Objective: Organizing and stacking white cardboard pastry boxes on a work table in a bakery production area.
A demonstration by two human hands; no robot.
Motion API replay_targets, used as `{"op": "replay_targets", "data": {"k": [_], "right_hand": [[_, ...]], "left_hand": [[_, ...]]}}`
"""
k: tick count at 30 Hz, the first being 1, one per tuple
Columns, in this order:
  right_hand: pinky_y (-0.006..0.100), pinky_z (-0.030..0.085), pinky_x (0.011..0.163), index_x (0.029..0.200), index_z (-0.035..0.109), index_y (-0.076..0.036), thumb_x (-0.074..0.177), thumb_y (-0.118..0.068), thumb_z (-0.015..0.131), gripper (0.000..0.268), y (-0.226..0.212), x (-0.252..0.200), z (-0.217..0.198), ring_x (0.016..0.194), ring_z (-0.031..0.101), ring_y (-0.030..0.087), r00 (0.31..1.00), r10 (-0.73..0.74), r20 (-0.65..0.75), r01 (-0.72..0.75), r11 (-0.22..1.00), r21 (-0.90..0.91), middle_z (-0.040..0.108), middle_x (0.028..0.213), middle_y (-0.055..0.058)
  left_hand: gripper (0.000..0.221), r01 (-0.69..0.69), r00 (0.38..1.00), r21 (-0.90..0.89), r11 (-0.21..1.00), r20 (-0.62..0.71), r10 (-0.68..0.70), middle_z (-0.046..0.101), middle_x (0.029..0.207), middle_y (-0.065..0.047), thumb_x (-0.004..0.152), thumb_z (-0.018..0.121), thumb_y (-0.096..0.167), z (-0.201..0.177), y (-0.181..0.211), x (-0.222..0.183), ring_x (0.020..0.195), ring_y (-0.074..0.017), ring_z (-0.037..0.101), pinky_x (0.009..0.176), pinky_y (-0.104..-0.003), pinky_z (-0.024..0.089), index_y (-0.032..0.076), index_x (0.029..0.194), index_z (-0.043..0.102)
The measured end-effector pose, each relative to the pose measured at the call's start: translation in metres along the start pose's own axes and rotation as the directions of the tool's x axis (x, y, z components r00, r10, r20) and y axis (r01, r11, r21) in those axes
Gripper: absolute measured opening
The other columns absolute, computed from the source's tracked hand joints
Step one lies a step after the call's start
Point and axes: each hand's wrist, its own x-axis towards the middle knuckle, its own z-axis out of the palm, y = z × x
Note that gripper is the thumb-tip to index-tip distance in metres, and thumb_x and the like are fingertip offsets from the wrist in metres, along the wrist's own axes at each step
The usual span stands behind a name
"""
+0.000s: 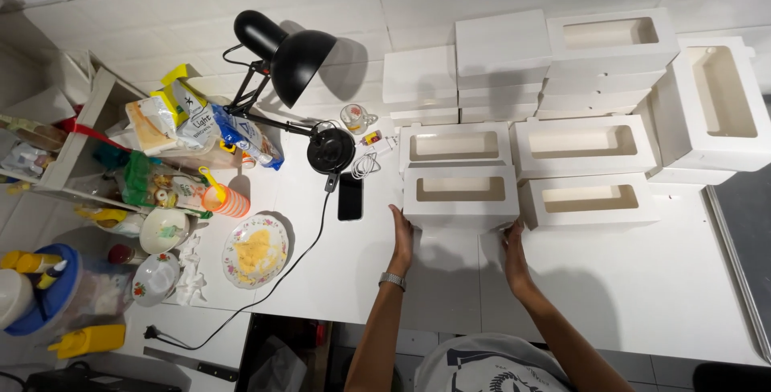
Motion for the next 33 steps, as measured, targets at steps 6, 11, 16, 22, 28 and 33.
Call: {"op": "replay_targets", "data": {"k": [6, 11, 16, 22, 28, 33], "right_hand": [[0.054, 0.016, 0.127, 0.166, 0.0, -0.01, 0.091, -0.085, -0.004, 0.106, 0.02, 0.013, 0.0, 0.156, 0.013, 0.044, 1.0, 0.025, 0.006, -0.025, 1.0, 0.018, 0.007, 0.171, 0.024], [0.053, 0.023, 0.125, 0.165, 0.003, -0.004, 0.097, -0.077, 0.0, 0.099, 0.004, 0.003, 0.01, 0.156, 0.011, 0.043, 1.0, 0.009, 0.014, -0.009, 0.998, 0.062, 0.006, 0.169, 0.026], [0.055, 0.031, 0.12, 0.166, 0.003, -0.007, 0.097, -0.077, -0.001, 0.098, 0.025, 0.014, 0.004, 0.155, 0.011, 0.044, 0.999, -0.013, 0.036, 0.009, 0.994, 0.106, 0.006, 0.169, 0.025], [0.054, 0.035, 0.119, 0.165, 0.004, -0.007, 0.098, -0.077, 0.003, 0.098, 0.05, 0.028, 0.005, 0.156, 0.008, 0.042, 0.999, 0.029, 0.023, -0.032, 0.989, 0.143, 0.004, 0.17, 0.023], [0.053, 0.032, 0.121, 0.164, 0.003, -0.003, 0.101, -0.072, 0.006, 0.094, 0.053, 0.033, 0.007, 0.157, 0.003, 0.042, 0.999, 0.041, -0.007, -0.039, 0.987, 0.159, 0.004, 0.17, 0.026], [0.053, 0.034, 0.12, 0.166, 0.004, -0.007, 0.101, -0.075, 0.012, 0.093, 0.105, 0.054, -0.003, 0.156, 0.011, 0.04, 0.999, 0.028, 0.033, -0.032, 0.989, 0.141, 0.011, 0.169, 0.023]], "left_hand": [[0.088, -0.001, 0.999, 0.159, 0.987, 0.042, -0.006, 0.006, 0.172, -0.016, 0.101, 0.009, 0.075, 0.038, 0.095, -0.086, 0.158, -0.0377, 0.006, 0.128, -0.054, 0.005, 0.016, 0.166, 0.004], [0.083, -0.009, 0.997, 0.189, 0.982, 0.072, -0.005, 0.003, 0.172, -0.018, 0.105, 0.009, 0.068, 0.017, 0.064, -0.065, 0.158, -0.0379, 0.004, 0.128, -0.052, 0.007, 0.012, 0.166, 0.0], [0.083, -0.005, 0.996, 0.206, 0.979, 0.089, -0.013, 0.004, 0.171, -0.018, 0.106, 0.009, 0.068, 0.003, 0.066, -0.078, 0.158, -0.0375, 0.005, 0.129, -0.051, 0.008, 0.011, 0.166, 0.001], [0.083, -0.016, 0.994, 0.203, 0.979, 0.105, -0.005, 0.002, 0.17, -0.022, 0.106, 0.009, 0.066, 0.012, 0.093, -0.102, 0.157, -0.0407, 0.004, 0.128, -0.053, 0.008, 0.008, 0.165, 0.001], [0.085, 0.0, 0.996, 0.144, 0.99, 0.087, -0.012, 0.002, 0.169, -0.025, 0.105, 0.01, 0.065, 0.026, 0.113, -0.103, 0.156, -0.0437, 0.002, 0.129, -0.052, 0.01, 0.004, 0.164, 0.001], [0.092, 0.054, 0.993, 0.208, 0.977, 0.096, -0.075, 0.007, 0.171, -0.016, 0.1, 0.011, 0.077, 0.016, 0.087, -0.082, 0.157, -0.0367, 0.011, 0.128, -0.047, 0.014, 0.014, 0.166, 0.003]]}}
